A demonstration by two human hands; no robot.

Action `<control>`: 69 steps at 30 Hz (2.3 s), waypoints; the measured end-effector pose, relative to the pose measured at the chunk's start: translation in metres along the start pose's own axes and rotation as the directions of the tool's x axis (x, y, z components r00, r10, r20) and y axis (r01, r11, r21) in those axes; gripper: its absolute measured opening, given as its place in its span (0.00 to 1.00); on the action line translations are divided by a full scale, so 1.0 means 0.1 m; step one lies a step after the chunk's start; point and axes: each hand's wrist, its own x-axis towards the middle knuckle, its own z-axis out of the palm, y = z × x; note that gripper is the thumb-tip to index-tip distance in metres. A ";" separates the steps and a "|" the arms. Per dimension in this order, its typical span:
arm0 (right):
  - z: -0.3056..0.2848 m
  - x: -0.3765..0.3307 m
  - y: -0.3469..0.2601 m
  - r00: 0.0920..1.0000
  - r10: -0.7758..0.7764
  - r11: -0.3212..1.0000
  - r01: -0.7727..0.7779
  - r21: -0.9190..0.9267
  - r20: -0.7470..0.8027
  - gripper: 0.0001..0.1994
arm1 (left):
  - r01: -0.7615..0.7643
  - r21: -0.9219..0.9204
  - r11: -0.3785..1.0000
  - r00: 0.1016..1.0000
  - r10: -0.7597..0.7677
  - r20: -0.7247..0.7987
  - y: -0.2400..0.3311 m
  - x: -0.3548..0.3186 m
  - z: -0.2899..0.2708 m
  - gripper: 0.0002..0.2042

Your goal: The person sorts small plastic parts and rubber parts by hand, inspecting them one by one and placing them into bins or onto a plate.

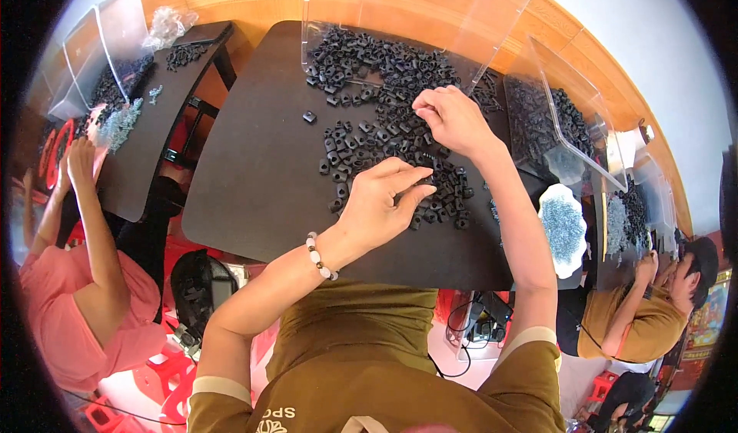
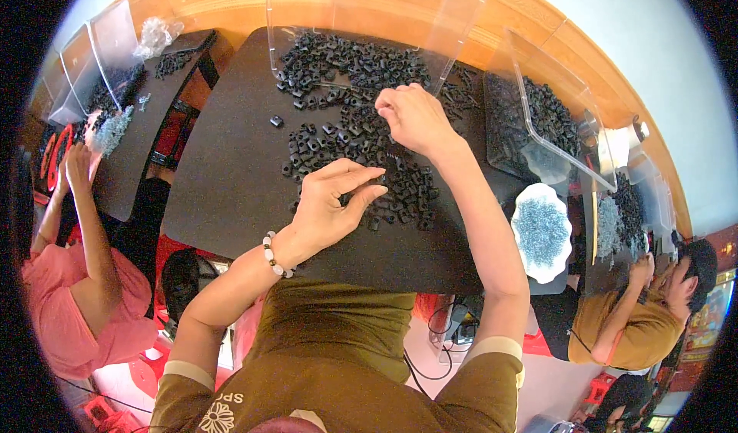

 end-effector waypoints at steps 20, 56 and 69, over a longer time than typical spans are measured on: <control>0.19 0.30 -0.26 0.985 -0.141 0.990 0.141 0.003 0.101 0.07 | -0.007 0.008 1.000 1.000 0.007 -0.003 -0.03 -0.01 0.01 0.10; -0.24 -0.89 -0.38 0.955 0.190 0.323 -0.281 0.904 0.229 0.09 | -0.019 -0.027 0.999 0.999 0.018 -0.048 -0.03 0.02 0.00 0.12; -0.22 -0.90 -0.42 0.937 0.197 0.281 -0.335 0.900 0.287 0.10 | -0.060 0.011 0.998 0.997 0.061 -0.052 -0.05 -0.04 0.03 0.14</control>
